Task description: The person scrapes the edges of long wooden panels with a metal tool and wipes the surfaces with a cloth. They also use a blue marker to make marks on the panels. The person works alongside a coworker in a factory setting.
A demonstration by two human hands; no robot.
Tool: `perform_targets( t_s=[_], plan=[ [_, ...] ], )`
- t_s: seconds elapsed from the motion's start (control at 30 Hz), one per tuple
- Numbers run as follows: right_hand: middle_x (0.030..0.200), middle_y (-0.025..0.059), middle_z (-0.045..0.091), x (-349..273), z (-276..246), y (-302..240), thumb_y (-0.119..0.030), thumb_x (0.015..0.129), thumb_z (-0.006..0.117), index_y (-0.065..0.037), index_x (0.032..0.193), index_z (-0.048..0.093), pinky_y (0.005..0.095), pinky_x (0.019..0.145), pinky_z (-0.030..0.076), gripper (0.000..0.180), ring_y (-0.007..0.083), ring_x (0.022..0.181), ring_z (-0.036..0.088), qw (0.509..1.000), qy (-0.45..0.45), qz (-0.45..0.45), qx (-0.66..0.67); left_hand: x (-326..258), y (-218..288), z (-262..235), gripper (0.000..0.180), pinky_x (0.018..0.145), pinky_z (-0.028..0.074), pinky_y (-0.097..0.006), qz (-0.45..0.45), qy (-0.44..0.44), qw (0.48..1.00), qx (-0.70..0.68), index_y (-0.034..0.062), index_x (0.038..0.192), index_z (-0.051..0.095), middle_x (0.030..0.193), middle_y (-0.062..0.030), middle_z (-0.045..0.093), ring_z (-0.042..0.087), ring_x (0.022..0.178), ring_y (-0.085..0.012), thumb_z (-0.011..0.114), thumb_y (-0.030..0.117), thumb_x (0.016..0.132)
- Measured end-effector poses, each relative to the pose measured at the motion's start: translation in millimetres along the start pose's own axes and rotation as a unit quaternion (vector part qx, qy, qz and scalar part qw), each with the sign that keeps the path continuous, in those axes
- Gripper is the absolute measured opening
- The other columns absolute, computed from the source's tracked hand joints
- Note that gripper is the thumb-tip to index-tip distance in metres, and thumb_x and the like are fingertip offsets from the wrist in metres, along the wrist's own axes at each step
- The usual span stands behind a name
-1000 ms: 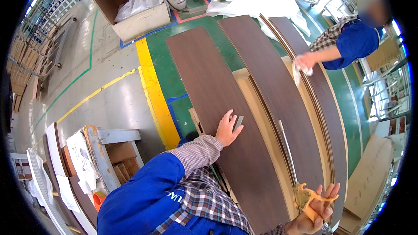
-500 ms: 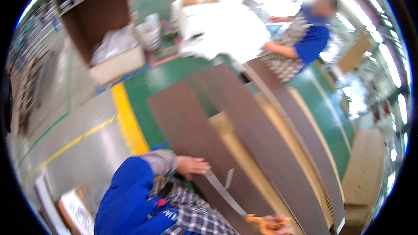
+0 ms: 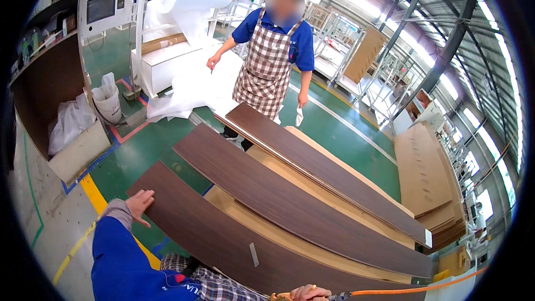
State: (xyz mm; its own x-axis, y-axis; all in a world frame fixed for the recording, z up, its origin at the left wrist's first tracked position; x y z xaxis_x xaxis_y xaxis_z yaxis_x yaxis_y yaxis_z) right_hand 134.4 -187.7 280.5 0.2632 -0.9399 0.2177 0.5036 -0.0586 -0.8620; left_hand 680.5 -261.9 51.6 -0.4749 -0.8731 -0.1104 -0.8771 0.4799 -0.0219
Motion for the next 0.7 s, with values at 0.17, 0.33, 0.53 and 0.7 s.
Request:
perform_targets(
  t_s=[0.17,0.33,0.53,0.7],
  plan=[
    [0.086,0.0149,0.054,9.4,14.0,-16.1,-0.029,0.073,0.051,0.0,0.092,0.062,0.0491,0.084,0.044,0.037,0.0272,0.079,0.049,0.986,0.167,-0.005,-0.016,-18.2,-24.3,8.6,0.102,0.112,0.011,-0.046,-0.219,0.09,0.962,-0.135,-0.0117,0.135,0.025,0.146,-0.0275,0.016,0.015,0.137,-0.0375,0.056,0.064,0.074],
    [0.109,0.0133,0.058,-3.9,-9.9,-50.8,-0.035,0.077,0.052,-0.008,0.097,0.067,0.051,0.088,0.04,0.037,0.029,0.091,0.054,0.953,0.267,-0.127,-0.071,36.3,51.4,8.8,0.072,0.108,0.02,-0.049,-0.264,0.269,0.882,-0.282,-0.0046,0.133,0.035,0.142,-0.0261,0.026,0.027,0.131,-0.0405,0.06,0.038,0.08],
    [0.091,0.0047,0.058,-23.7,12.6,-149.8,-0.037,0.089,0.052,-0.013,0.118,0.059,0.0355,0.066,0.043,0.039,0.0183,0.075,0.052,0.93,0.277,-0.23,-0.066,79.3,129.9,8.9,0.062,0.109,0.019,-0.049,-0.196,0.221,0.911,-0.287,0.0023,0.131,0.042,0.141,-0.0235,0.029,0.027,0.131,-0.0371,0.053,0.044,0.086],
    [0.088,0.0059,0.055,-135.4,-25.9,-249.6,-0.03,0.09,0.052,-0.01,0.129,0.052,0.0321,0.064,0.041,0.044,0.0163,0.069,0.047,0.877,0.36,-0.254,-0.195,89.8,138.3,-2.9,0.061,0.109,0.017,-0.052,-0.199,0.208,0.926,-0.243,0.0024,0.129,0.044,0.142,-0.023,0.027,0.024,0.133,-0.0365,0.05,0.045,0.087]
  ],
)
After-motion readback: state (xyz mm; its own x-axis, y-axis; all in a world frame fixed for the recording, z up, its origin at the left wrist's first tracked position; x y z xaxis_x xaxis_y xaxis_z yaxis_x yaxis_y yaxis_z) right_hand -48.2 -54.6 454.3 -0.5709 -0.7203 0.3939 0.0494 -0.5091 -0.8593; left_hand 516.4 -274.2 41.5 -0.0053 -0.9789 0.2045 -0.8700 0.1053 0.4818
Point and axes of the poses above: each hand's wrist, its own x-axis towards the middle knuckle, its own z-axis out of the palm, y = z × x, the point moved 8 cm from there along x, towards the middle knuckle
